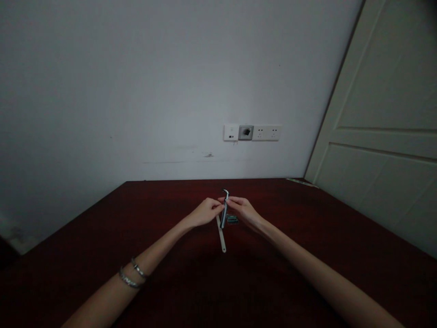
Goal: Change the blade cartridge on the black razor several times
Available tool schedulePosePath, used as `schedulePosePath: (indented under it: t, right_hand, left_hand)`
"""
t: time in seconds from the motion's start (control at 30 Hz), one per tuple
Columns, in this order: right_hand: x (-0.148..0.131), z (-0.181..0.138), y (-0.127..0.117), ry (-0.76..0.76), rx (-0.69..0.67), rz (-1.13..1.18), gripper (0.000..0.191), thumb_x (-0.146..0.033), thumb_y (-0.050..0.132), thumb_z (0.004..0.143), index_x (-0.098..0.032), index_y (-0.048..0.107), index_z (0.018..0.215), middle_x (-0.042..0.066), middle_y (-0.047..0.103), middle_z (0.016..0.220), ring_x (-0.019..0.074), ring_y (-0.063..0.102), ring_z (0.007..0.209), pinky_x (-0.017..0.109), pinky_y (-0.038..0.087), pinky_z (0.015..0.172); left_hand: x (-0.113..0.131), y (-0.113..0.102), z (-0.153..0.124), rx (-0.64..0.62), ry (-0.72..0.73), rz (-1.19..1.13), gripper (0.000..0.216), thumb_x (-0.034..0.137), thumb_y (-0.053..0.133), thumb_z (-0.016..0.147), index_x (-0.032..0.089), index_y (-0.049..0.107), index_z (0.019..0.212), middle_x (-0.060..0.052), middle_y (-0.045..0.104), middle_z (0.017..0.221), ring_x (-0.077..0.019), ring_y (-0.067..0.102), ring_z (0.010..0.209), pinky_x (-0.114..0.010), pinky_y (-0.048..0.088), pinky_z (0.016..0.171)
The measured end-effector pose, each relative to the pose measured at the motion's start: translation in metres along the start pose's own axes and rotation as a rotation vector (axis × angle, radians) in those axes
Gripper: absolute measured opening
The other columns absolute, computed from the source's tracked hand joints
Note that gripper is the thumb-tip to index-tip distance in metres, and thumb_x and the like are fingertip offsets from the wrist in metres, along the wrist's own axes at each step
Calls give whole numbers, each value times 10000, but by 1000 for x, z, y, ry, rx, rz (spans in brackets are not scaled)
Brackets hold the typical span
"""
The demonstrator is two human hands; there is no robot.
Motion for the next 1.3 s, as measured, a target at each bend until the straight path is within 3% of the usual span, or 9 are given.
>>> schedulePosePath:
  t: [0.13, 0.27, 0.37, 0.5, 0.63, 0.73, 0.8, 1.13, 1.3]
  right_hand:
    - [-7, -2, 0, -32, 18, -38, 321, -441, 672, 674, -174, 696, 850, 46, 684, 811, 168, 609, 754, 301, 461, 702]
    - [-10, -8, 1, -3, 74, 10, 279, -423, 663, 694, -162, 652, 792, 51, 690, 777, 145, 609, 702, 256, 460, 628]
    - [-7, -12, 3, 36, 118, 93, 280, -415, 675, 688, -164, 610, 792, 42, 677, 718, 132, 609, 635, 249, 466, 584]
    - [5, -19, 9, 97, 178, 224, 295, -421, 686, 671, -181, 572, 801, -8, 599, 621, 118, 594, 547, 251, 484, 526]
    - [17, -25, 18, 115, 200, 278, 309, -440, 677, 663, -186, 526, 754, -59, 499, 549, 53, 456, 399, 168, 345, 354]
    - [25, -28, 27, 139, 152, 344, 333, -463, 659, 668, -187, 481, 725, -80, 467, 517, 10, 306, 332, 140, 175, 318]
    - [31, -30, 29, 186, 149, 337, 349, -499, 629, 680, -182, 494, 732, -85, 444, 475, 5, 251, 314, 145, 126, 323]
    - [43, -34, 18, 255, 257, 256, 412, -540, 607, 671, -147, 514, 589, -91, 340, 393, 2, 208, 299, 156, 105, 317]
    - [44, -33, 15, 260, 275, 235, 433, -554, 612, 660, -150, 491, 562, -96, 322, 377, -1, 202, 287, 151, 97, 304]
  left_hand:
    - [-24, -13, 6, 13, -173, -33, 369, 375, 483, 793, 113, 573, 548, 23, 473, 462, -68, 396, 428, -188, 282, 434]
    - [-52, -23, 18, 148, -336, -424, 297, 350, 458, 829, 103, 623, 817, -45, 629, 696, -87, 539, 539, -180, 389, 479]
    - [-60, -10, 31, 117, -391, -842, 343, 371, 408, 863, 99, 605, 933, -119, 657, 938, -126, 622, 727, -234, 486, 645]
    - [-54, 14, 48, 17, -440, -1224, 450, 402, 299, 890, 61, 564, 1016, -188, 615, 1066, -190, 622, 909, -300, 502, 761]
    - [-46, 31, 58, 8, -426, -1444, 572, 470, 254, 881, 9, 499, 1113, -227, 568, 1139, -238, 590, 1010, -324, 500, 786]
    - [-43, 41, 59, 2, -392, -1523, 642, 512, 228, 871, -12, 479, 1145, -239, 543, 1179, -262, 564, 1059, -342, 489, 823]
    - [-40, 45, 59, -12, -363, -1533, 663, 519, 207, 870, -18, 480, 1147, -241, 533, 1194, -269, 555, 1073, -350, 479, 848]
    - [-28, 48, 50, 17, -343, -1456, 657, 479, 138, 886, -15, 486, 1144, -244, 535, 1187, -261, 535, 1098, -371, 447, 893]
    - [-26, 54, 51, -6, -342, -1589, 671, 481, 164, 887, -48, 478, 1155, -260, 579, 1094, -276, 566, 1040, -368, 451, 868]
Point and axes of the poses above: each hand's wrist, its own z-axis towards the middle knuckle, its own y-axis out of the palm, x = y × z, the point moved 9 cm from there along z, towards the middle knuckle
